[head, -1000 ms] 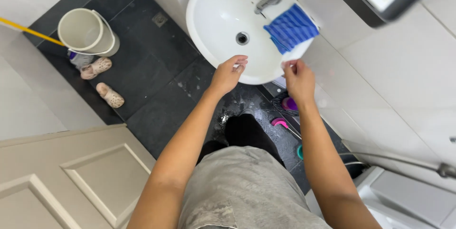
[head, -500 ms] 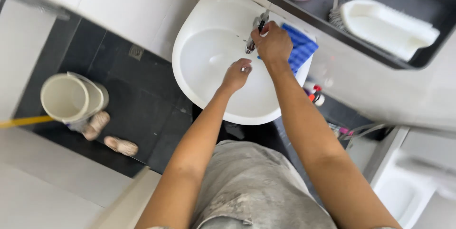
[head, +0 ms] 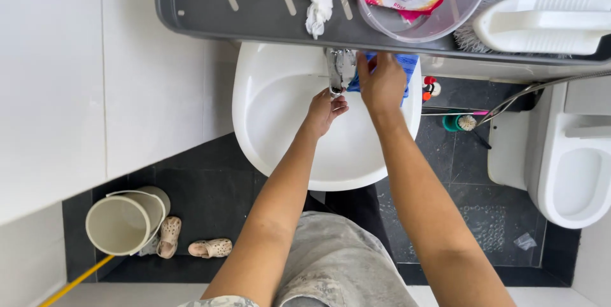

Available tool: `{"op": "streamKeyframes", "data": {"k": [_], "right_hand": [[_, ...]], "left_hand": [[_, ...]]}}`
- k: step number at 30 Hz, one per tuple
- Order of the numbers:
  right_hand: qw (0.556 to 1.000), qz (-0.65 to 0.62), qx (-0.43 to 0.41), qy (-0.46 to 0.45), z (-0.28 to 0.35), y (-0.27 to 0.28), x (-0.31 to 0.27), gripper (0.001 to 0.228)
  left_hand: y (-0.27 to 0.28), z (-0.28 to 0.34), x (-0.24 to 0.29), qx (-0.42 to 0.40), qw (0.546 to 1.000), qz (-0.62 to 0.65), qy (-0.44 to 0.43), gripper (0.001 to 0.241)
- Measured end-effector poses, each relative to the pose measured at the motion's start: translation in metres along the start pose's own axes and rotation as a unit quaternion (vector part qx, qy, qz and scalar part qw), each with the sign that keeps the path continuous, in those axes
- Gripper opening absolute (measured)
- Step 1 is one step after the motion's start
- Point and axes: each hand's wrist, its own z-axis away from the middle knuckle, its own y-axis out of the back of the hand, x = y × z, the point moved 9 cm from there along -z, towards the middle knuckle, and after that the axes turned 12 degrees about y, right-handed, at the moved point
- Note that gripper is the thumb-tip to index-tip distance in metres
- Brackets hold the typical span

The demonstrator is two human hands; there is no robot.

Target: The person cleans the white tiled walls of a bathroom using a pink cloth and soapy water from a pink scoop. They wipe the wall surfaces around the toilet and sink, occasionally dipping the cloth into the scoop to re-wet it. The person also briefly handles a wall-mounted fabric pouch while cleaning. Finally, they rinse their hands at the sink.

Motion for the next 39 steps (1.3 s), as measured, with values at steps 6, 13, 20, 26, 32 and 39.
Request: {"op": "streamKeyframes", "data": {"k": [6,13,20,26,32,39], "right_hand": [[0.884,-0.375,-0.051,-0.274,0.106,-0.112,0.058,0.017],[0.589,-0.635,-0.121,-0.486,0.127,-0.215,0.063,0.038],[0.781,-0.445,-0.202,-0.389,0.086,-0.155,0.071,0.028],[0.801,-0.507,-0.008,-0.318,0.037,-0.033,0.030,0.021],[0.979,-0.167,-0.041,-0.109,-0.002,-0.024,-0.014,0.028],[0.993,-0.114,0.003,-0.022,0.002,-0.027,0.012,0.027]], "left_hand": [[-0.020,0.011,0.006,-0.028,0.998,0.043,0.044,0.026],[-0.006,0.031,0.007,-0.062,0.981,0.165,0.083,0.033],[-0.045,0.074,0.037,-0.046,0.984,0.159,0.066,0.026],[-0.003,0.004,0.003,-0.010,0.984,0.168,0.053,0.025],[-0.015,0.011,0.010,0.048,0.996,0.070,0.010,0.014],[-0.023,0.013,0.005,0.068,0.996,0.057,0.013,0.025]]}}
